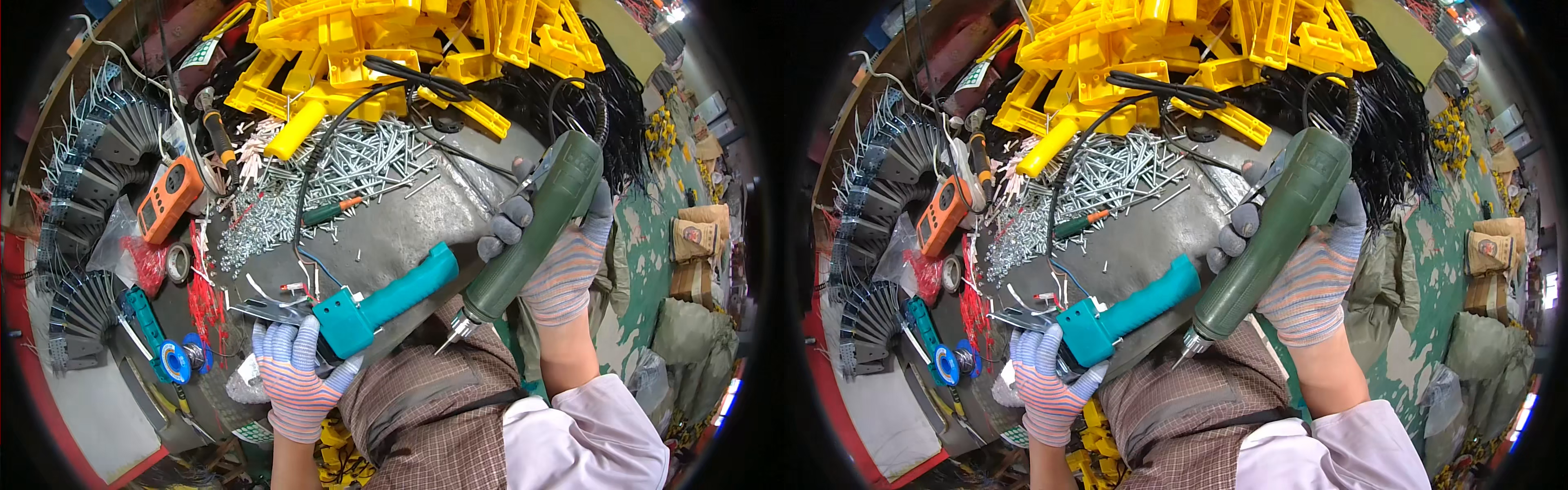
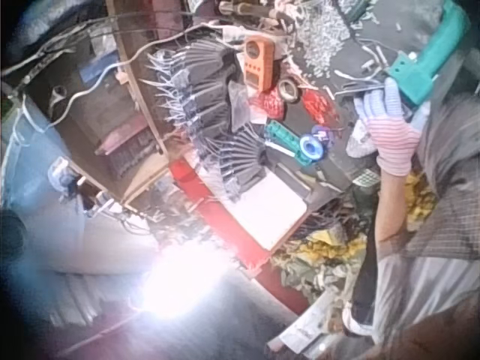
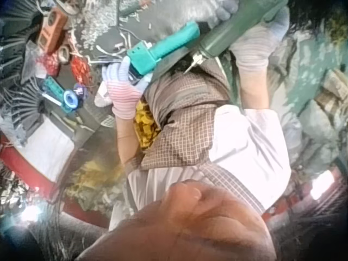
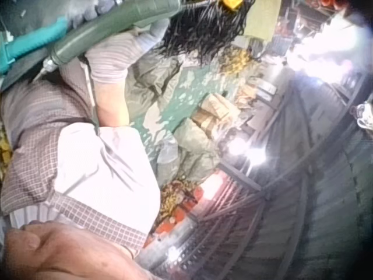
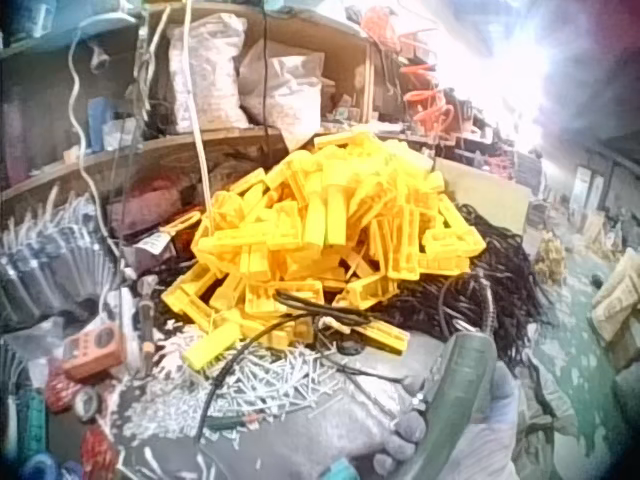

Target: The person assembles a plastic housing by inserting wires and a circuit board, then securing them with screws using a power screwdriver.

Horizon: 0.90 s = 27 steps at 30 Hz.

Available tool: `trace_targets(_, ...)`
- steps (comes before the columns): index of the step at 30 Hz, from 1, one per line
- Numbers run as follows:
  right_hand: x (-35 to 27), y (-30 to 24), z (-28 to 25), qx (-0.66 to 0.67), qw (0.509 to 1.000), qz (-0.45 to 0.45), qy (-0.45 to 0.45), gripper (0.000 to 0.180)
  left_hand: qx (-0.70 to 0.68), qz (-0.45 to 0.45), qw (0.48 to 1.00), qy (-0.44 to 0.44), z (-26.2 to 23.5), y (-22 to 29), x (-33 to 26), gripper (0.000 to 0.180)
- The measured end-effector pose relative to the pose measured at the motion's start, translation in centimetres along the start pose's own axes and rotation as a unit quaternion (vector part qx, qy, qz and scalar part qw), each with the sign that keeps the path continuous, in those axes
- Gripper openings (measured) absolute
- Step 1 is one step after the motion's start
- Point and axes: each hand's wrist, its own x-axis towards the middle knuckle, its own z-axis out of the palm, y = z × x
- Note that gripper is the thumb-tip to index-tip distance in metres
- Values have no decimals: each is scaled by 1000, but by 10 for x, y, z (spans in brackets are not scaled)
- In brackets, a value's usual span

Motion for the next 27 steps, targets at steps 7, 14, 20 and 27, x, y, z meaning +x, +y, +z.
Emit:
trace_targets(7, 0, 13, -8, 4, 997, -82, 1, 82, 18, 16, 1000, 7, 2, -2, -3, 77)
trace_targets(14, 0, 25, -12, -26, 975, -143, 167, 57, 2, 20, 1000, 13, -2, -1, -1, 87)
trace_targets(20, -1, 29, -16, -10, 977, -172, 126, 53, 5, 15, 1000, 6, -1, -2, -5, 88)
trace_targets(27, 2, 36, -22, -12, 977, -164, 135, 51, 13, 17, 1000, 12, 0, -2, -3, 82)
